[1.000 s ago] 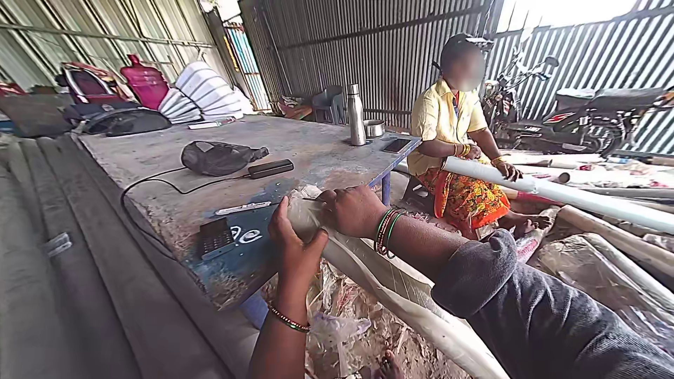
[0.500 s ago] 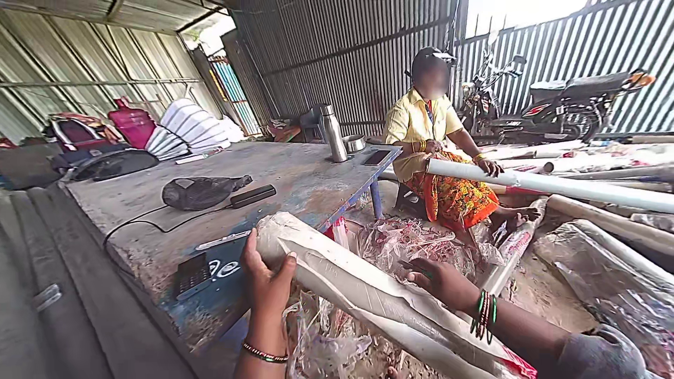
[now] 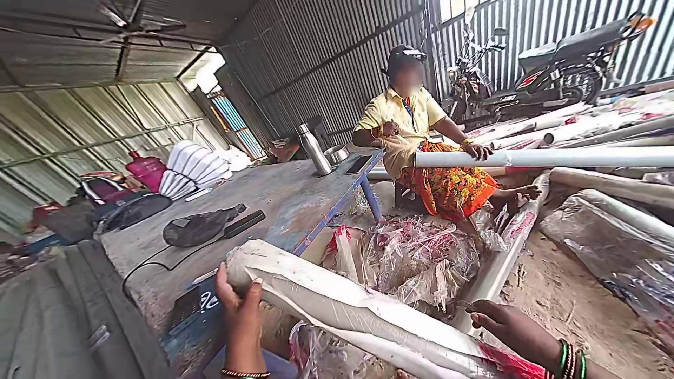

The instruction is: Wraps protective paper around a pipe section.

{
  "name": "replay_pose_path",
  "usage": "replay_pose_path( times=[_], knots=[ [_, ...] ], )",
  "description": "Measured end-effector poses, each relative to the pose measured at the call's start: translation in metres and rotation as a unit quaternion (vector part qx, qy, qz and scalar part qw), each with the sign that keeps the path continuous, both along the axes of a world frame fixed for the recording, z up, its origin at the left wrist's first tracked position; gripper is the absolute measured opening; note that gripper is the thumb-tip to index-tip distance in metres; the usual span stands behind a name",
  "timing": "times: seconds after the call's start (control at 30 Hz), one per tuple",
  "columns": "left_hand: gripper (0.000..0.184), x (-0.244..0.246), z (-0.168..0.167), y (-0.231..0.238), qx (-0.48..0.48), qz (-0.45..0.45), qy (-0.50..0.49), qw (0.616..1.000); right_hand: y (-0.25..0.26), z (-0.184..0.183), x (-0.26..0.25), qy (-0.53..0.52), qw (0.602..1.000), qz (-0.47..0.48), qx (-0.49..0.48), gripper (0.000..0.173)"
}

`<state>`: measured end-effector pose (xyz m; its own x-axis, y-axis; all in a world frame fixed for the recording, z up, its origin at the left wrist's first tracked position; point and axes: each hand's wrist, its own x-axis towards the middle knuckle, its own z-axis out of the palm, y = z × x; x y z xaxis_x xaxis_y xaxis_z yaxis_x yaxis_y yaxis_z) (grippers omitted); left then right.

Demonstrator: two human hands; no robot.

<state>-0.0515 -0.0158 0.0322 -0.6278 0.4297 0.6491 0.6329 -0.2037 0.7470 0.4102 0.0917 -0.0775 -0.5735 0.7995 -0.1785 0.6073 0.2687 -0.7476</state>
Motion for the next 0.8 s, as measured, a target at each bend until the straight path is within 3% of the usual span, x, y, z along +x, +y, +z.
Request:
replay_pose_path(
  times=[0.23, 0.8],
  knots=[
    [0.087, 0.0025, 0.0023, -0.0004, -0.009, 0.000, -0.019, 1.000, 0.0002, 0.0015, -0.0010, -0.055, 0.995, 0.083, 0.002, 0.040],
    [0.084, 0.0066, 0.0012, -0.0009, -0.007, -0.004, -0.025, 1.000, 0.0006, 0.0087, 0.0068, -0.044, 0.995, 0.093, 0.013, 0.039]
  ],
)
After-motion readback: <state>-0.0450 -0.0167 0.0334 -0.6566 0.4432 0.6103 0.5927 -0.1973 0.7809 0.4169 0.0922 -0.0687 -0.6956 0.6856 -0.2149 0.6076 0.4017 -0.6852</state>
